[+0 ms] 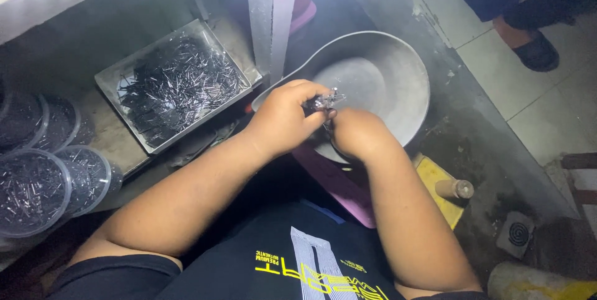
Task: The person puts small metal hardware pieces into small plastic bags by hand.
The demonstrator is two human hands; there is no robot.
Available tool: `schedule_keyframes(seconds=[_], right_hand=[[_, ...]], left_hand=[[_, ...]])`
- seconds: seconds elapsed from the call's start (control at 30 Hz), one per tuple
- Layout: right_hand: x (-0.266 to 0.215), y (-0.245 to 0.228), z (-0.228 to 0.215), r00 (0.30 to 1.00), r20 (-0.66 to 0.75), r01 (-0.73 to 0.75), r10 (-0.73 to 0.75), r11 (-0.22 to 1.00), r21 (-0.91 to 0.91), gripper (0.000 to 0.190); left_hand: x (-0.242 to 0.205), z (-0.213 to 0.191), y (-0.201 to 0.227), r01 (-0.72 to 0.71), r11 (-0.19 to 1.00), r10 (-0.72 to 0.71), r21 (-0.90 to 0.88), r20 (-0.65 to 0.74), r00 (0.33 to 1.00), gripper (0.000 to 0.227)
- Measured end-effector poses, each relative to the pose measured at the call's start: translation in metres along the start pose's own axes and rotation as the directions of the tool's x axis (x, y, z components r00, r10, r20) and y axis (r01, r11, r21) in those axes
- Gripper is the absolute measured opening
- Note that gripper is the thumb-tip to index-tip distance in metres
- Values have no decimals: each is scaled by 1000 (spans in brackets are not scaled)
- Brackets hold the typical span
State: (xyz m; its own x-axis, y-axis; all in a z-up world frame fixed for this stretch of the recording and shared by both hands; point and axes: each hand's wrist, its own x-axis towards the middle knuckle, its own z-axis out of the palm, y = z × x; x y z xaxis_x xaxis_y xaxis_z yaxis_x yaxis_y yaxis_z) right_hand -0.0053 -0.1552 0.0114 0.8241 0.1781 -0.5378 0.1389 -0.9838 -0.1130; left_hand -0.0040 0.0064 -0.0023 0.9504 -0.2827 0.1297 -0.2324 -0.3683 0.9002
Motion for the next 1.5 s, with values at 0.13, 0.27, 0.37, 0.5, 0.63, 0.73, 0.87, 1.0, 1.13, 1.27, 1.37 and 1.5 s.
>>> schedule_keyframes(seconds=[0.13, 0.27, 0.37, 0.5, 0.63, 0.73, 0.87, 1.0, 1.13, 1.27, 1.37, 1.5], right_hand=[[5, 8, 10, 1000, 11, 22, -22, 1000, -9, 28], [-7, 6, 3, 998, -1, 56, -56, 998, 7, 27], [-30, 6, -18, 990, -126, 86, -68, 986, 142, 30], [-21, 47, -5, 950, -299, 202, -96, 915, 349, 29], [-26, 73, 16, 878, -477, 383, 24, 561, 734, 19], [-30, 71, 22, 787, -616, 592, 37, 236, 771, 14], [-27, 63, 26, 663, -747, 731, 51, 171, 660, 13], [-30, 64, 29, 686, -723, 679, 77, 290, 675, 11], [-35, 64, 28, 735, -668, 595, 118, 360, 719, 12], [-41, 61, 10, 778, -604, 448, 174, 520, 727, 11], [-56, 47, -10, 777, -593, 364, 213, 616, 698, 11], [-54, 47, -11, 779, -566, 219, 270, 728, 650, 11]], left_hand=[[-4, 0, 4, 12, 1000, -12, 3, -8, 1000, 31], [-9, 5, 3, 24, 1000, -24, 9, -21, 1000, 32], [-10, 9, 4, 40, 999, -40, 18, -7, 999, 32], [-12, 10, 12, 43, 999, -43, 13, 0, 999, 33], [-9, 16, 20, 87, 995, -90, 52, 51, 995, 34], [-7, 28, 24, 91, 993, -96, 74, 71, 993, 35], [-5, 39, 31, 77, 991, -90, 112, 113, 990, 36], [-1, 43, 32, 70, 992, -82, 109, 111, 990, 35], [4, 44, 30, 111, 986, -121, 123, 74, 990, 35], [8, 45, 32, 131, 981, -141, 142, 66, 988, 34], [9, 43, 31, 137, 979, -151, 150, 86, 985, 34], [7, 42, 28, 124, 984, -134, 131, 76, 988, 35]])
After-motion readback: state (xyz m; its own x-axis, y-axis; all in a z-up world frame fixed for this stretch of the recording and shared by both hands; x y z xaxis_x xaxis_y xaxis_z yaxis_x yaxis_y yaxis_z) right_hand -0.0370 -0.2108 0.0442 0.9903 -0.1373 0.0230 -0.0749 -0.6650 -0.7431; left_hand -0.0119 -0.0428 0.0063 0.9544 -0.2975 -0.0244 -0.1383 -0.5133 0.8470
